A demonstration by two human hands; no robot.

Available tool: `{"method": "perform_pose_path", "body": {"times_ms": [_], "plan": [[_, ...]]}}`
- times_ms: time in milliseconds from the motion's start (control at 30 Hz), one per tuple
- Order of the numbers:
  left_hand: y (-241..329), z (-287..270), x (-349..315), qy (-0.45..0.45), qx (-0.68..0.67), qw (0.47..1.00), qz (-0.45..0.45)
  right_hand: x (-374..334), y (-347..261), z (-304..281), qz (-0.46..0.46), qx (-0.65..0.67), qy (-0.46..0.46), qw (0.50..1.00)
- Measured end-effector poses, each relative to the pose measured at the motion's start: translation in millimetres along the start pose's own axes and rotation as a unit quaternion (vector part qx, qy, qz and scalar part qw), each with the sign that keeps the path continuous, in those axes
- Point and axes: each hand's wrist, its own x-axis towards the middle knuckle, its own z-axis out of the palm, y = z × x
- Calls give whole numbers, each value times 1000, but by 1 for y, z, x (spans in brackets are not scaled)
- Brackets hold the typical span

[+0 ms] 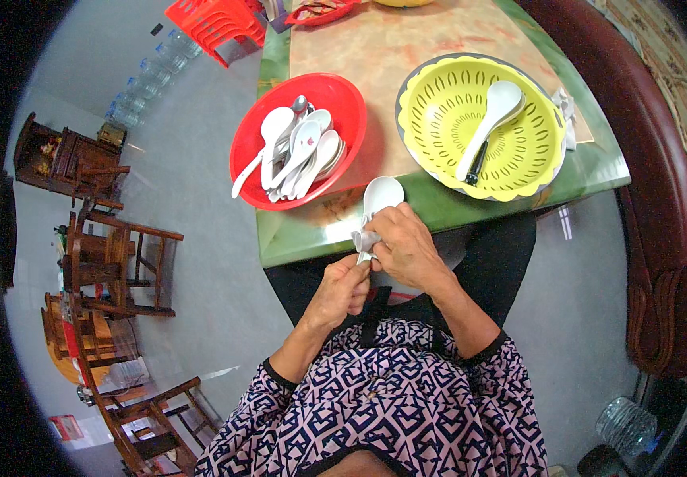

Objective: The person sits on the floor and wipes white plastic spoons and a metal spoon with a white cloth, placing them into a red bowl. They then wipe the table surface and a nearby cabinet, and finally wipe a blue and orange box.

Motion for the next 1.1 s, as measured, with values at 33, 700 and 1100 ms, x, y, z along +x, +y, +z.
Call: {"method": "perform_pose_path", "body": {"times_ms": [33, 700, 1100], "plan": [[1, -1, 0, -6, -6, 1000, 0, 1, 2, -1, -8, 21, -7, 1000], [5, 9, 0, 38, 51, 996, 58, 31, 13, 21, 3, -266, 123, 956], [-3, 4, 4, -25, -18, 999, 22, -4, -4, 17, -12, -100, 109, 989]]}}
